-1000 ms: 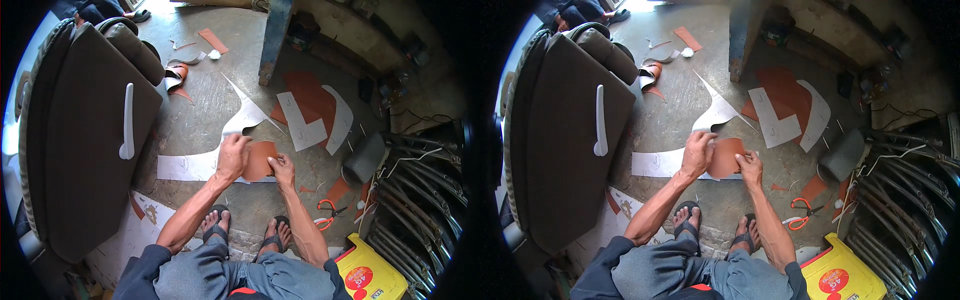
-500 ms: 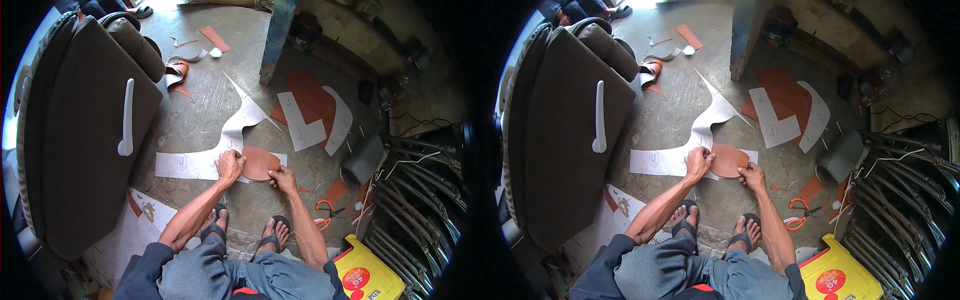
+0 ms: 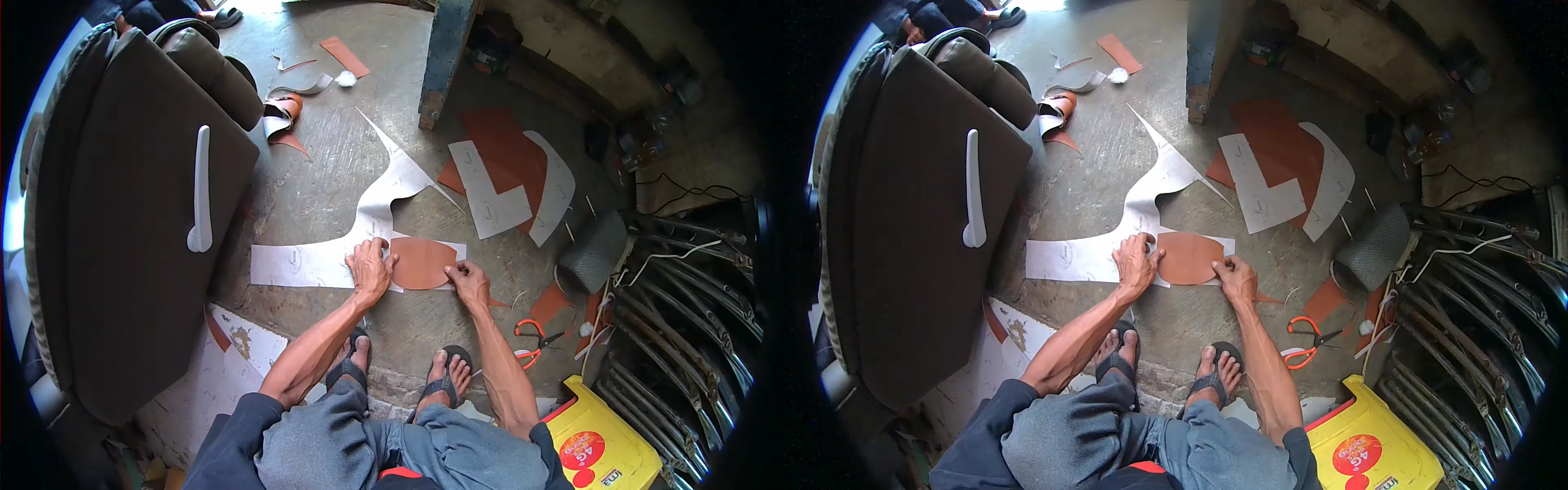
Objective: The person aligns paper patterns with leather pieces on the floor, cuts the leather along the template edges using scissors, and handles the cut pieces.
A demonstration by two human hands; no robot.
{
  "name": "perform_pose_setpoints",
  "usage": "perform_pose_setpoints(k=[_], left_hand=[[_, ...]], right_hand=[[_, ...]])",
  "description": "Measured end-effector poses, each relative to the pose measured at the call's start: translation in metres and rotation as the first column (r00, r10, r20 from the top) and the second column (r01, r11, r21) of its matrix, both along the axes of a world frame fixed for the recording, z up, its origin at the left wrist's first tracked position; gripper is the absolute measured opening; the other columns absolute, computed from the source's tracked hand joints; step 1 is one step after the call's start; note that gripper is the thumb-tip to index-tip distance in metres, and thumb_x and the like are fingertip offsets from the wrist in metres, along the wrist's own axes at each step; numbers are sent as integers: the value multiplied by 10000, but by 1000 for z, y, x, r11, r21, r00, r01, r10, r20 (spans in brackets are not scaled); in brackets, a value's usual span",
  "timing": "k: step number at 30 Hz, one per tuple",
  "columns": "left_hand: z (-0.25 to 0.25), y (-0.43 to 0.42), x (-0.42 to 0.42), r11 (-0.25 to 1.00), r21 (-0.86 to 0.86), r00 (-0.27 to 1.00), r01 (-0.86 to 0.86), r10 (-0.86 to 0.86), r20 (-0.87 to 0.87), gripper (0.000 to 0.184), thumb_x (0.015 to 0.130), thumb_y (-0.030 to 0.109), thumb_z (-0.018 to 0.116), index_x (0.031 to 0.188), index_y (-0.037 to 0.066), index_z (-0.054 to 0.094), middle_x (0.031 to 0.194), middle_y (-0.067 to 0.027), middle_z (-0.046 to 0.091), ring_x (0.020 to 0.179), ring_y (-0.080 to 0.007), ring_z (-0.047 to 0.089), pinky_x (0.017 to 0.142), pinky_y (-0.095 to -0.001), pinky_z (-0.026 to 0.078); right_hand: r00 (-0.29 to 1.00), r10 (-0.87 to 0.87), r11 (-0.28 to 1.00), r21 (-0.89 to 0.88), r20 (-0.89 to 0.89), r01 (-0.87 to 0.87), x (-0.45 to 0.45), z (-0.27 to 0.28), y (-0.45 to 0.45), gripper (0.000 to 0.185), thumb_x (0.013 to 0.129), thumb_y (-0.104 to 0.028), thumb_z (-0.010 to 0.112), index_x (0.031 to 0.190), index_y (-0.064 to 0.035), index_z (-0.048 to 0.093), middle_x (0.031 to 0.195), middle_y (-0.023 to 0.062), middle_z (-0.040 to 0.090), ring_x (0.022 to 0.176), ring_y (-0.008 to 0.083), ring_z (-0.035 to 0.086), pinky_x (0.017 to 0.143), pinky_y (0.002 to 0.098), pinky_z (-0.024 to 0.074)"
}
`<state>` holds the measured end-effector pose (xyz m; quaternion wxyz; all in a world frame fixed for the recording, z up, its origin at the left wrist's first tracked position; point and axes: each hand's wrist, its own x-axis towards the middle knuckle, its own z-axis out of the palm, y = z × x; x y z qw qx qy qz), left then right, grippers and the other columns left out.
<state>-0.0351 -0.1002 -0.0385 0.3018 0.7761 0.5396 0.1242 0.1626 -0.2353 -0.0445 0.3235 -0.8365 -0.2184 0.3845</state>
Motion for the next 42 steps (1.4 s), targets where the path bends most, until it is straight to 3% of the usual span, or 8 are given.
perform_pose_setpoints(k=[5,8,13,16,34,37,39,42], left_hand=[[-1,0,2,999,-26,1000,-23,24,8,323,797,271,786,1054,145,636,961,-47,605,991,-266,540,881,-489,341],[0,1,0,1000,-21,1000,-19,19,5,320,797,268,786,1057,150,642,962,-46,602,997,-267,537,882,-489,340],[-3,0,-2,1000,2,1000,5,-5,18,325,800,263,783,1075,154,648,1012,-55,604,1036,-282,534,899,-500,338],[-4,-3,-3,998,65,999,5,-8,43,304,798,262,788,1050,146,664,932,-46,586,956,-252,531,864,-470,345],[-11,-3,-4,996,87,997,22,-28,66,296,802,293,782,1047,166,674,928,-45,572,957,-247,532,859,-472,338],[-8,-4,-3,996,89,999,18,-22,45,319,794,320,785,1050,166,674,962,-59,571,993,-265,524,872,-478,332],[-6,-6,-1,999,34,1000,21,-21,-3,348,793,321,784,1078,162,664,1082,-94,571,1085,-304,501,921,-510,319],[-7,-8,2,997,71,1000,-8,8,8,372,774,354,797,1060,157,665,1036,-92,566,1065,-309,497,900,-496,321]], right_hand=[[999,-34,999,29,-17,35,2,0,-2,380,832,-372,749,959,-14,731,762,84,717,618,163,660,588,313,513],[998,3,999,52,62,-7,4,-12,-3,366,831,-352,758,956,-10,726,736,70,698,610,155,650,579,307,510],[999,-31,999,-7,-13,31,-3,28,5,327,823,-299,776,936,-1,706,702,58,685,553,140,634,542,295,503],[1000,-19,1000,23,6,19,-4,25,4,325,823,-296,776,927,1,696,700,61,690,533,139,636,532,297,505],[999,-47,998,35,7,46,-4,21,1,323,832,-296,767,912,9,694,712,73,705,556,142,669,537,289,538],[992,-112,993,31,-61,114,-2,18,-1,308,836,-281,763,905,12,697,712,69,704,557,136,666,537,290,538],[992,-116,992,35,-55,118,-1,18,-2,295,836,-270,764,899,10,698,708,66,702,559,132,665,537,289,536],[993,-117,993,27,-33,118,1,17,-4,269,837,-249,763,889,7,699,697,57,696,560,125,662,535,286,528]])
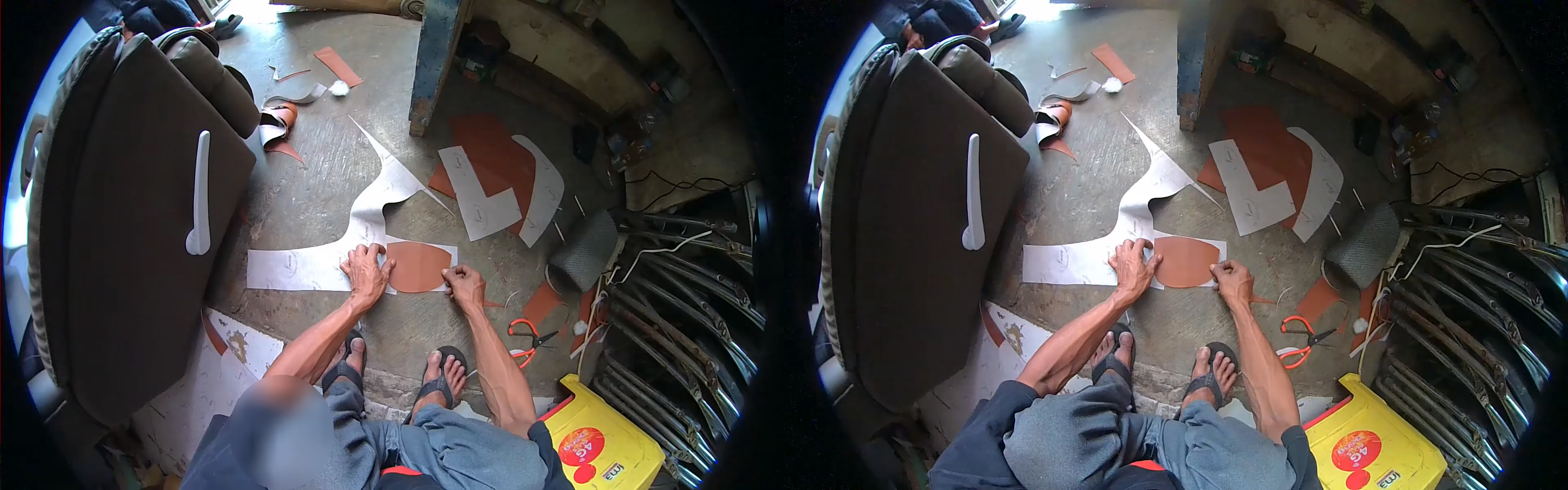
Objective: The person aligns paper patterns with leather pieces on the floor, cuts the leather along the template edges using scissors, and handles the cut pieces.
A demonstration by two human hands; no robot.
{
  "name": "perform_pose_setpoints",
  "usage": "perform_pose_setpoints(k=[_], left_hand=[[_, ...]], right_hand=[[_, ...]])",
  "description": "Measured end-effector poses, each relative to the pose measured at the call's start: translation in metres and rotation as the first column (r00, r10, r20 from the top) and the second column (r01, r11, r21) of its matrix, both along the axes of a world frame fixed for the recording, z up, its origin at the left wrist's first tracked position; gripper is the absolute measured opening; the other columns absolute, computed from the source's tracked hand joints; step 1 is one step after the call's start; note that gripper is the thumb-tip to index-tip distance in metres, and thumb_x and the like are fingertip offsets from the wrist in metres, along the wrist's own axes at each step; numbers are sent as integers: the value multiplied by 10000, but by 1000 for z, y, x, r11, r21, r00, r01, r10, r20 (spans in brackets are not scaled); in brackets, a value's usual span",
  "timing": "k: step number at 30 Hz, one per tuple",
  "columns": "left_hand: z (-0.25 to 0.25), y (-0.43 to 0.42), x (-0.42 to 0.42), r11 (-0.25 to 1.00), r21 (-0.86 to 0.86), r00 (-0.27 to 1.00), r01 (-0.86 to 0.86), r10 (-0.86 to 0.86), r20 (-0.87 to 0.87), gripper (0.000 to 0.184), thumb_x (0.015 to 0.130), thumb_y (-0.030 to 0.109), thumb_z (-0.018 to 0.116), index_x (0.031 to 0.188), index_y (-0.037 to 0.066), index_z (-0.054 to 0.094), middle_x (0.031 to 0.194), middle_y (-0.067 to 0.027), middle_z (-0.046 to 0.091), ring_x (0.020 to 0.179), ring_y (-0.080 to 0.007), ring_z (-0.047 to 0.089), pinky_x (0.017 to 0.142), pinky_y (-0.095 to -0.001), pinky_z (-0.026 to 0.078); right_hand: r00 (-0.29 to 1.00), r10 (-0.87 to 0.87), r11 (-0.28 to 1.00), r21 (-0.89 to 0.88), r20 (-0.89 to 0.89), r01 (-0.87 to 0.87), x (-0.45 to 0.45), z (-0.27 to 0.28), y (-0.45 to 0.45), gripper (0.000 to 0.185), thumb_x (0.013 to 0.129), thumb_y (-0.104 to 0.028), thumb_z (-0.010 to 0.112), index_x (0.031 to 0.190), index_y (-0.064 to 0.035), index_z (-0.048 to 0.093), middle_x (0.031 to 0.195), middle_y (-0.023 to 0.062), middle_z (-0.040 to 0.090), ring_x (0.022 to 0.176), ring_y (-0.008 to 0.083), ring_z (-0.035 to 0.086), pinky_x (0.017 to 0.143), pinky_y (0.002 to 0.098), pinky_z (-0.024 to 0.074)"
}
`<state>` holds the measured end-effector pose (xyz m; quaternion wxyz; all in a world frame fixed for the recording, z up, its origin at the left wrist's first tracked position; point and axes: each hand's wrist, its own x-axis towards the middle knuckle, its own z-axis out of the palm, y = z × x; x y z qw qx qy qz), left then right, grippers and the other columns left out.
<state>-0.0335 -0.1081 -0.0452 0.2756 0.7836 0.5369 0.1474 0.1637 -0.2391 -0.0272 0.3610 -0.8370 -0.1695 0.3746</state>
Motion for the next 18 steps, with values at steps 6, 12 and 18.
perform_pose_setpoints(k=[6,12,18], left_hand=[[6,-3,7,1000,-9,999,-17,17,-50,423,770,369,800,1074,125,636,1070,-101,559,1086,-313,483,913,-511,309],[8,-6,11,1000,-13,996,-24,23,-82,468,762,378,808,1092,110,612,1097,-101,558,1087,-314,484,922,-513,303],[6,-4,10,999,-41,997,-23,20,-79,457,767,367,803,1104,115,622,1117,-94,552,1112,-304,467,942,-512,292]], right_hand=[[999,-23,1000,10,-43,23,4,-4,-4,261,858,-242,759,907,5,689,699,33,676,542,95,622,487,254,490],[999,-33,999,24,-24,34,7,-3,-9,243,859,-223,757,898,5,684,694,39,671,535,100,623,483,250,492],[996,-65,998,13,-55,66,6,-2,-7,240,859,-224,758,889,3,685,693,43,670,528,103,624,470,250,487]])
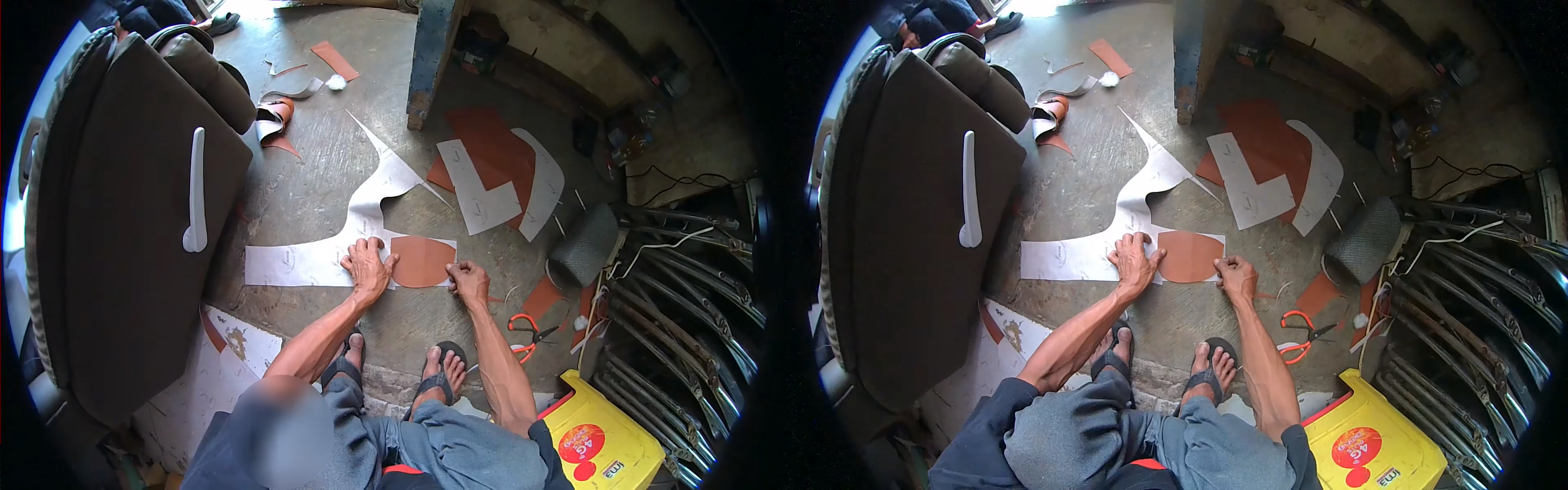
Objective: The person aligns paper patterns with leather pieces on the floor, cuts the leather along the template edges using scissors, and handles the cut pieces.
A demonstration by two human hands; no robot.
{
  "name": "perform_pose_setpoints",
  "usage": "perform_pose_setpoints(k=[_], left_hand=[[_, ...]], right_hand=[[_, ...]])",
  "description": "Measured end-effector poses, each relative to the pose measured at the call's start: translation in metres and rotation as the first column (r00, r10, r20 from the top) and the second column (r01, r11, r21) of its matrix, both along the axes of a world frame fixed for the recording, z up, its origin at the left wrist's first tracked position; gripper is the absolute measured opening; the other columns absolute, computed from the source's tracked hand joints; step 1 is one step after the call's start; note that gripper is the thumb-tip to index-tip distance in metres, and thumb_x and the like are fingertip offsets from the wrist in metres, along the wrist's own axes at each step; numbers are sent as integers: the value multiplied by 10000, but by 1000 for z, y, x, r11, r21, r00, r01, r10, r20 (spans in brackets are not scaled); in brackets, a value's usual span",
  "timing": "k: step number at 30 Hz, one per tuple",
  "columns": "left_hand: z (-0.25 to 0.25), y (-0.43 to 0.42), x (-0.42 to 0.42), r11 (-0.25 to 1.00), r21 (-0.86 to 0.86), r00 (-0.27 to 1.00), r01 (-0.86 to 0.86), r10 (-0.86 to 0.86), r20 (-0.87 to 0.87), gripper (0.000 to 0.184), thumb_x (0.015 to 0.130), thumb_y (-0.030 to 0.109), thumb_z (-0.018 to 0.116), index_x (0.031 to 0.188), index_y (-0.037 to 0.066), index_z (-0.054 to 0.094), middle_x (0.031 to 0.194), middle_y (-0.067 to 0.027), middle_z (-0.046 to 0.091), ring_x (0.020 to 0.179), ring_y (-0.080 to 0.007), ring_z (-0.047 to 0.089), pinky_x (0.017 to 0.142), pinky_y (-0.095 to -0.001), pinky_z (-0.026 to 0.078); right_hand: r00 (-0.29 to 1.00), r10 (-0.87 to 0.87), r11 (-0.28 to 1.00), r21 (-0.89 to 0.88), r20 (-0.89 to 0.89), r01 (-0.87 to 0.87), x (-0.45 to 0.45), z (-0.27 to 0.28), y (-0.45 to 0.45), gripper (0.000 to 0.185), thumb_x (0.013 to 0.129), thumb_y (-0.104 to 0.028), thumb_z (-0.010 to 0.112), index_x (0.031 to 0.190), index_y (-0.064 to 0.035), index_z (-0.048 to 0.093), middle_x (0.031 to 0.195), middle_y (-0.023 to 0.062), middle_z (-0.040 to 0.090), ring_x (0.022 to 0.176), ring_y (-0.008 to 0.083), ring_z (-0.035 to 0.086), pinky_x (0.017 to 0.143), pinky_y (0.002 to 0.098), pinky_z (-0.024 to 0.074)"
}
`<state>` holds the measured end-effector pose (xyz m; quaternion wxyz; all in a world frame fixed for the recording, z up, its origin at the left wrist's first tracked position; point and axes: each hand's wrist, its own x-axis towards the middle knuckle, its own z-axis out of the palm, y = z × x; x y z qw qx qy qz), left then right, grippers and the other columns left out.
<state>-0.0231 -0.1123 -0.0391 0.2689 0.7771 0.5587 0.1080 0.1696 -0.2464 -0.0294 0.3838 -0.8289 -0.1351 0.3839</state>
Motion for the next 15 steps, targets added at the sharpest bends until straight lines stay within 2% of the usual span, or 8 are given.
perform_pose_setpoints(k=[5,7,13,15], left_hand=[[-1,1,1,1000,-10,1000,-18,18,25,445,772,353,800,1100,111,622,1116,-96,557,1118,-303,470,951,-512,289],[0,1,1,1000,-10,999,-21,21,32,442,773,347,800,1100,110,621,1115,-97,558,1116,-303,472,952,-512,289],[-3,6,-4,999,-34,998,-28,29,47,416,785,288,794,1108,99,612,1112,-104,558,1128,-314,477,959,-521,293],[-5,8,-9,998,3,995,-57,57,85,400,775,250,805,1094,102,613,1087,-104,570,1095,-320,506,935,-529,343]], right_hand=[[1000,-11,1000,-5,-10,11,1,1,2,234,863,-223,754,892,0,688,690,41,667,522,102,618,465,252,477],[1000,3,1000,-8,-6,-3,1,-4,1,280,846,-269,755,893,3,708,687,46,687,535,118,643,501,271,512],[999,30,1000,6,-30,-29,-10,-4,9,293,840,-278,757,931,-1,727,699,36,695,570,103,626,544,257,507],[997,75,997,-29,2,-74,-14,-3,13,318,833,-307,755,944,-10,734,727,49,707,613,131,648,582,286,516]])
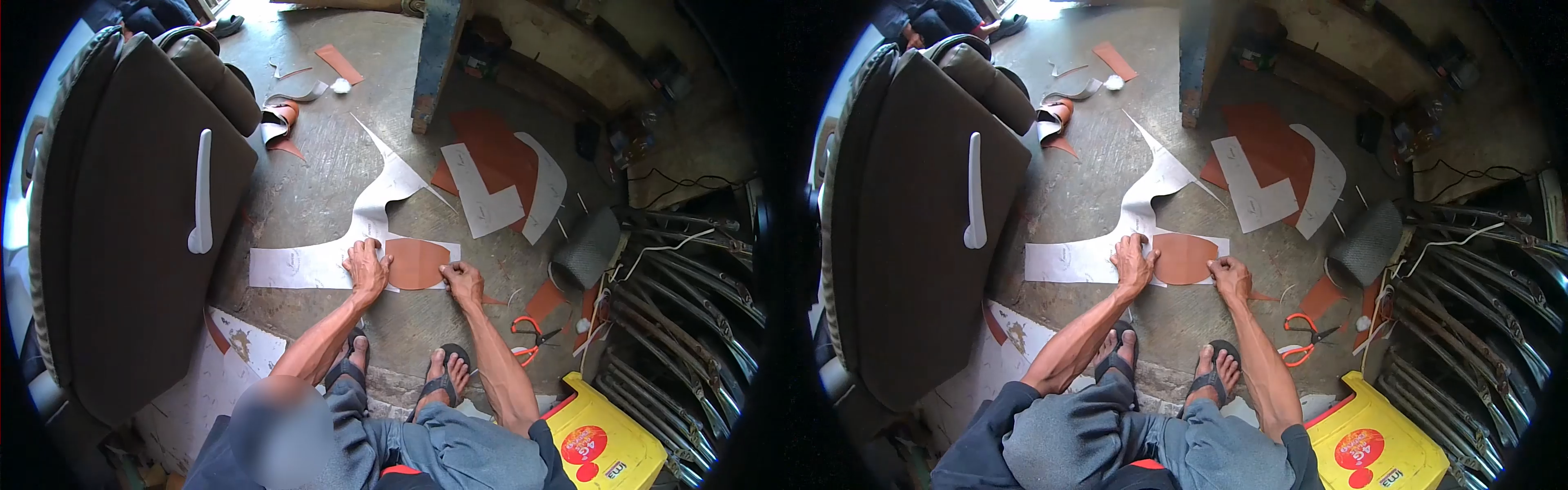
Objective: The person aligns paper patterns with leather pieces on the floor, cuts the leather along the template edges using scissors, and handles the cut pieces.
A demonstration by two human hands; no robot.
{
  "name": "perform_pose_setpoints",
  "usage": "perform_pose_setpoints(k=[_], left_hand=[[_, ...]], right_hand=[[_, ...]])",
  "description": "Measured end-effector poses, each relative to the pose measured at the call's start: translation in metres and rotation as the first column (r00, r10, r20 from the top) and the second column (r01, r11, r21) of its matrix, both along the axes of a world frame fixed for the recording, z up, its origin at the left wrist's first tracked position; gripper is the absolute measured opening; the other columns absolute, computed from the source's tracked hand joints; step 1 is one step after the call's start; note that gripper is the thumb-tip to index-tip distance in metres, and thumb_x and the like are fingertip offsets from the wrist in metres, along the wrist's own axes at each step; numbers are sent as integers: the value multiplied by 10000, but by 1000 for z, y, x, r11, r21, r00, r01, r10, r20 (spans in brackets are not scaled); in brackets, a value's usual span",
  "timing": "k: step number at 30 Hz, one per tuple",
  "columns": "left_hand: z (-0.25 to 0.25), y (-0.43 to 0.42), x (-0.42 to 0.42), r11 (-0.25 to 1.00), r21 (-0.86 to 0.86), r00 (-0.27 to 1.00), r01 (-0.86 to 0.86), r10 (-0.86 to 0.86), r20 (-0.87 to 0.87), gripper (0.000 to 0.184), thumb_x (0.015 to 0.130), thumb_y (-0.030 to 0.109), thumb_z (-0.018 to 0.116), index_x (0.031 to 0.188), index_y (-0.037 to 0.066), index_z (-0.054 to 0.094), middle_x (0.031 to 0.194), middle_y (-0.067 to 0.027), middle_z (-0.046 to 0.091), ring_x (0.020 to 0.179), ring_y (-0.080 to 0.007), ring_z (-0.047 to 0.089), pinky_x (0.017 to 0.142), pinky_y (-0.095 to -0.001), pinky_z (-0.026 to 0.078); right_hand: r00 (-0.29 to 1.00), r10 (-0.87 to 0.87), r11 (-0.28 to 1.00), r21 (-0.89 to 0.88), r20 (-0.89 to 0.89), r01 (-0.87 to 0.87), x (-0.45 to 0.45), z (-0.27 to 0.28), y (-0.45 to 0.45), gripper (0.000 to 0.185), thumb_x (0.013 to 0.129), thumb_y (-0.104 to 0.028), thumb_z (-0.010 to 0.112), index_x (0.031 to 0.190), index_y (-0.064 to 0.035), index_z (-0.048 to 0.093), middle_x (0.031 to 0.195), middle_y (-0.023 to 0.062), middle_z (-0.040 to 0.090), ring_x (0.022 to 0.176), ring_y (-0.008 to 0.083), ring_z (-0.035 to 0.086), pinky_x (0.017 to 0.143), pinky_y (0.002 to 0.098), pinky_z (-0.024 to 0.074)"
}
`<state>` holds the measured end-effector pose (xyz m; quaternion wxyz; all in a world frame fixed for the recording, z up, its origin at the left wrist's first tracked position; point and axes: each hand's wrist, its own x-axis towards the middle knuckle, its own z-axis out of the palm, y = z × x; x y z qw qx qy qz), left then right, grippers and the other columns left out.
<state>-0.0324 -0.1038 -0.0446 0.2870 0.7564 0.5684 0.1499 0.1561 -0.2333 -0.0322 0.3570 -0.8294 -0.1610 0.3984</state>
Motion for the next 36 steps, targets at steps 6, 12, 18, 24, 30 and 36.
perform_pose_setpoints(k=[6,12,18,24,30,36], left_hand=[[-4,7,-11,999,-31,998,-7,9,55,384,770,176,800,1081,79,596,1092,-126,558,1087,-342,504,918,-504,382],[-8,10,-17,997,76,997,-3,-3,76,370,738,178,825,1021,78,608,983,-111,579,979,-316,533,848,-454,431],[-8,11,-18,998,69,996,2,-8,85,369,741,182,826,1021,76,611,976,-114,580,970,-315,535,849,-459,431],[-6,11,-19,999,46,995,11,-16,101,370,748,181,823,1029,69,610,980,-116,578,976,-316,532,863,-458,424],[-5,11,-20,999,38,994,8,-12,111,363,749,178,820,1023,69,608,984,-115,574,978,-318,528,863,-460,421],[-7,10,-20,997,73,995,8,-15,101,358,742,174,819,1010,71,605,971,-112,574,962,-318,530,855,-459,425]], right_hand=[[972,144,986,-106,184,-126,-4,2,2,399,801,-441,738,991,-91,760,870,101,740,826,269,700,747,398,523],[954,152,977,-183,257,-106,-15,11,10,412,799,-465,727,997,-106,764,914,110,747,869,296,704,775,406,519],[951,146,977,-190,273,-96,-16,13,10,407,798,-447,737,989,-88,763,904,106,746,859,269,705,770,381,516],[955,149,977,-186,256,-102,-18,21,11,414,799,-464,730,995,-101,761,930,115,748,881,301,707,779,407,518],[955,150,978,-177,255,-106,-18,22,11,410,799,-464,731,998,-107,762,935,113,749,887,304,706,782,414,516],[961,117,982,-174,252,-74,-20,21,11,406,796,-461,739,985,-102,763,906,96,746,865,278,701,778,393,509]])
